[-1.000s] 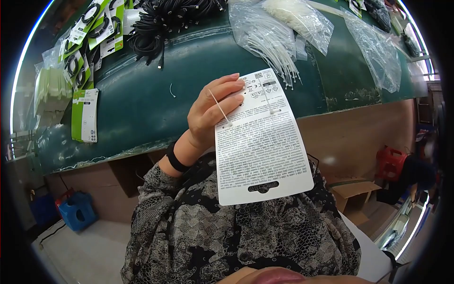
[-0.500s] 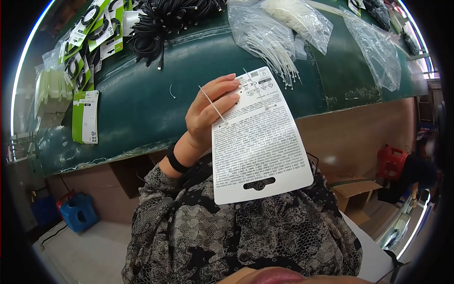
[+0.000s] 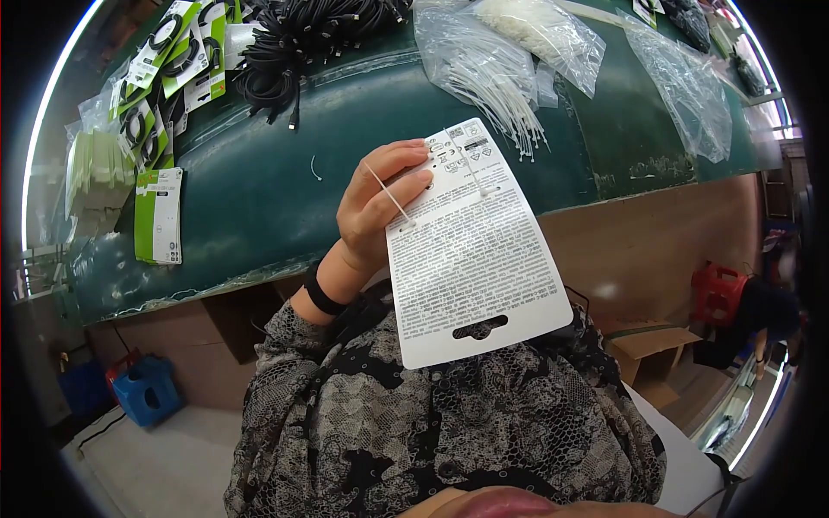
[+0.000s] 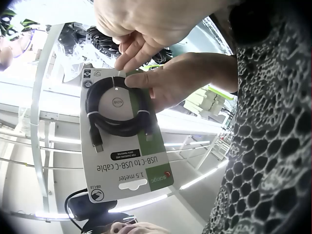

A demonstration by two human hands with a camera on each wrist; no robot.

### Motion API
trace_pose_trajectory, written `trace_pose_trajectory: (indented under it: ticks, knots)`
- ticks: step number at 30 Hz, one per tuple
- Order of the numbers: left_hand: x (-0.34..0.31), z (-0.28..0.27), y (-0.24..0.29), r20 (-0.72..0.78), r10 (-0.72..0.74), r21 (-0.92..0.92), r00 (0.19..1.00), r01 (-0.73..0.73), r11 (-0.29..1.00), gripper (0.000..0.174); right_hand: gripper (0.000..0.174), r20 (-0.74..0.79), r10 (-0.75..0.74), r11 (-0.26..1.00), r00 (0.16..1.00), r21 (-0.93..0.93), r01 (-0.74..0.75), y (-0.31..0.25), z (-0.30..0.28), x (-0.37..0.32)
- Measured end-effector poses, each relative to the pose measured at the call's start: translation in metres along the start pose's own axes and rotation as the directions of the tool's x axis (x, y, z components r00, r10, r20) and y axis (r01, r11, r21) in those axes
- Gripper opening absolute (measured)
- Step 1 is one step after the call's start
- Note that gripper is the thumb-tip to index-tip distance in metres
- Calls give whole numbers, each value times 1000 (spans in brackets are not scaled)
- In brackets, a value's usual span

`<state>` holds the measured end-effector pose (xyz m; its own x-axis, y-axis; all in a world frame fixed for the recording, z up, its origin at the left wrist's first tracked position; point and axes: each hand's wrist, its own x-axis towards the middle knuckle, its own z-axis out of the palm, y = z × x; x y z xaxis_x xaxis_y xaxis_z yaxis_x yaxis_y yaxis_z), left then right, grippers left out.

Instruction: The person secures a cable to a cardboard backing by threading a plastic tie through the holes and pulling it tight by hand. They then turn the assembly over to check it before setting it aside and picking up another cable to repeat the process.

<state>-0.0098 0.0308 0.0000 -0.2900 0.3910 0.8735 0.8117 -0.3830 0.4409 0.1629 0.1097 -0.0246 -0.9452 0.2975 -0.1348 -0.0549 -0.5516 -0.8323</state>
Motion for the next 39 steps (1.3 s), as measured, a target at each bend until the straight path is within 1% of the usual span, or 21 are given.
trace_pose_trajectory:
  ticks: [2,3,4,6,11,17,20,23,30,31,33,34,35,39]
  knots:
    - [0,1,0,1,5,-25,1000,-5,1000,39,42,14,-48,997,999,-65,49,3,-1,0]
    - [0,1,0,2,8,-38,1000,-8,999,39,42,14,-49,997,999,-64,50,4,-2,0]
    - [0,1,0,3,9,-38,1000,-9,999,39,44,7,3,999,1000,40,-3,5,-3,1]
    - [0,1,0,3,9,-38,1000,-9,999,39,48,10,108,963,994,247,-107,4,-2,4]
    - [0,1,2,14,19,-47,1000,-18,999,39,47,53,123,939,991,318,-134,-3,-1,2]
    - [0,0,5,28,13,-3,1000,-13,1000,39,47,130,150,860,980,471,-194,4,-10,9]
    - [0,0,4,20,10,-4,1000,-10,1000,38,47,171,158,810,972,540,-227,10,-16,15]
    - [2,-3,3,66,50,23,997,-52,998,37,48,210,162,754,964,604,-258,16,-22,20]
    - [1,-6,2,80,45,15,996,-47,999,36,48,307,155,599,939,727,-336,23,-29,27]
    - [2,-6,2,80,41,10,996,-42,999,36,48,307,155,599,939,726,-337,20,-26,22]
    - [4,-7,2,93,57,15,994,-58,998,36,48,84,197,801,977,560,-210,2,-8,-3]
    - [5,-8,2,107,72,20,992,-75,997,36,48,-31,192,880,981,448,-158,-3,-4,-9]
    - [5,-8,1,122,87,24,989,-90,996,36,48,-32,192,880,981,449,-158,-2,-4,-10]
    - [5,-10,0,138,91,38,986,-98,994,35,50,-1,182,928,983,330,-172,1,-5,-13]
